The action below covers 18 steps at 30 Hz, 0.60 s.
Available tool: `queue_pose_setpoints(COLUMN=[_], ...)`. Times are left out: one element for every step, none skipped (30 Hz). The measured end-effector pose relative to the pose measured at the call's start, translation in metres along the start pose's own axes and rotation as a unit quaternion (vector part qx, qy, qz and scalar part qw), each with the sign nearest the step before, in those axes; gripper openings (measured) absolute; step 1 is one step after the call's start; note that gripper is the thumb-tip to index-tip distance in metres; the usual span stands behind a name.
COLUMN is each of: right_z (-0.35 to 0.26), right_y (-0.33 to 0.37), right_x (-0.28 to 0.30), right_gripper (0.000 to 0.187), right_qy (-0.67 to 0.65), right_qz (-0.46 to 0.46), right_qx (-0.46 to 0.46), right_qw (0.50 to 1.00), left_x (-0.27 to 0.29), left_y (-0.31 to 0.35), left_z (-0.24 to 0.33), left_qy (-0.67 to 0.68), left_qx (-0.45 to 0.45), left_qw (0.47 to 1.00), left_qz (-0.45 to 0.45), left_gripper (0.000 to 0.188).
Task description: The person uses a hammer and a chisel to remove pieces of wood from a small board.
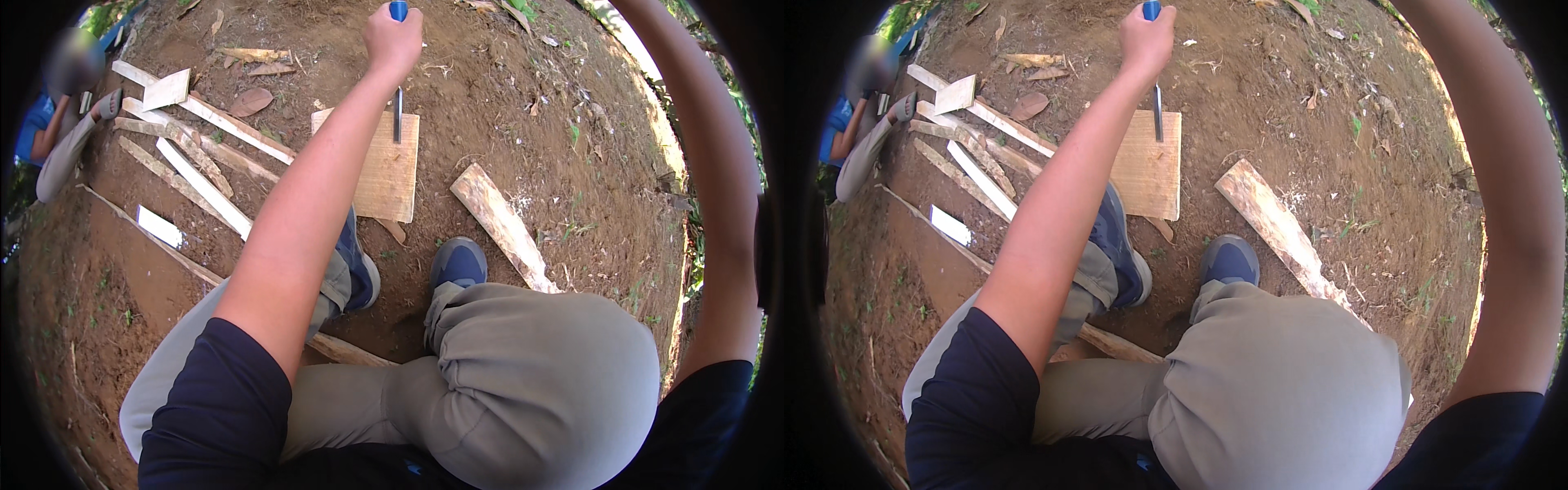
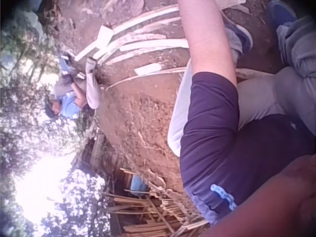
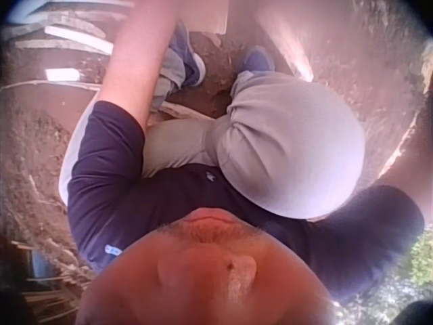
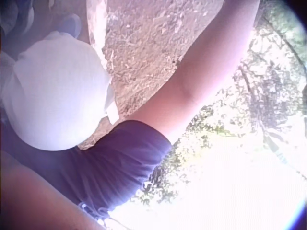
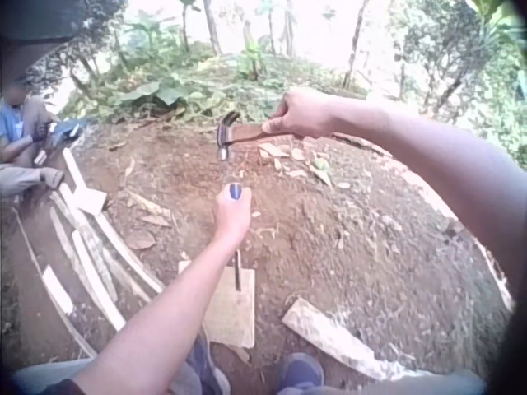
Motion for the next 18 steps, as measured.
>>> queue_pose_setpoints(right_z=[0.006,0.004,0.002,0.000,-0.004,0.005,0.017,0.013,0.012,0.011,-0.003,-0.009,-0.004,-0.007,-0.011,-0.014,-0.016,-0.003], right_y=[0.003,0.003,0.004,0.005,0.010,0.007,-0.001,-0.003,-0.002,0.002,0.015,0.022,0.007,0.009,0.010,0.015,0.026,0.024], right_x=[0.000,-0.004,-0.008,-0.012,-0.013,-0.014,-0.017,-0.018,-0.018,-0.019,-0.014,-0.013,-0.023,-0.022,-0.022,-0.021,-0.015,-0.015], right_gripper=[0.035,0.036,0.038,0.039,0.039,0.039,0.039,0.038,0.040,0.041,0.042,0.043,0.042,0.041,0.041,0.040,0.041,0.041], right_qy=[-0.020,-0.023,-0.026,-0.030,0.025,0.015,0.006,-0.005,-0.022,-0.035,-0.048,-0.061,0.080,0.059,0.039,0.017,-0.064,-0.101], right_qz=[0.019,0.000,-0.019,-0.038,-0.067,-0.043,-0.019,0.004,0.020,-0.004,-0.025,-0.046,-0.054,-0.043,-0.032,-0.021,-0.002,0.024], right_qx=[-0.066,-0.050,-0.034,-0.017,0.031,0.019,0.006,-0.001,-0.027,-0.030,-0.033,-0.037,0.076,0.047,0.018,-0.010,-0.012,-0.034], right_qw=[0.997,0.998,0.999,0.999,0.997,0.999,1.000,1.000,0.999,0.999,0.998,0.996,0.992,0.996,0.999,1.000,0.998,0.994], left_x=[0.000,0.001,0.001,0.001,-0.002,-0.003,-0.005,-0.004,-0.004,-0.003,-0.004,-0.006,-0.007,-0.008,-0.008,-0.006,-0.009,-0.011], left_y=[0.001,0.000,-0.002,-0.004,-0.003,-0.003,-0.002,-0.002,-0.002,-0.004,-0.007,-0.009,-0.010,-0.009,-0.009,-0.009,-0.009,-0.009], left_z=[0.001,0.002,0.000,-0.003,-0.004,-0.002,0.001,-0.001,-0.003,-0.004,-0.005,-0.008,-0.012,-0.013,-0.013,-0.013,-0.012,-0.012], left_qy=[-0.006,-0.014,-0.015,-0.016,-0.016,-0.015,-0.014,-0.015,-0.007,0.000,0.008,0.011,0.013,0.016,0.025,0.033,0.043,0.032], left_qx=[-0.007,-0.015,0.005,0.025,0.044,0.035,0.025,0.018,0.015,0.012,0.006,0.021,0.035,0.050,0.053,0.055,0.057,0.067], left_qw=[1.000,1.000,1.000,0.999,0.997,0.998,0.999,1.000,1.000,1.000,1.000,0.999,0.998,0.997,0.997,0.997,0.996,0.995], left_qz=[0.007,0.016,-0.006,-0.028,-0.053,-0.041,-0.031,-0.015,-0.017,-0.018,-0.020,-0.033,-0.045,-0.056,-0.055,-0.052,-0.054,-0.062], left_gripper=[0.025,0.025,0.025,0.025,0.025,0.025,0.025,0.025,0.024,0.024,0.024,0.024,0.024,0.024,0.024,0.024,0.024,0.024])
Point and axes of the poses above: each hand's wrist, its own y-axis away from the middle knuckle, its own x-axis out of the back of the hand, z = x × y, the point moved 5 cm from there along -y, towards the middle knuckle, and after that the axes turned 7 degrees about x, right-handed, at the moved point
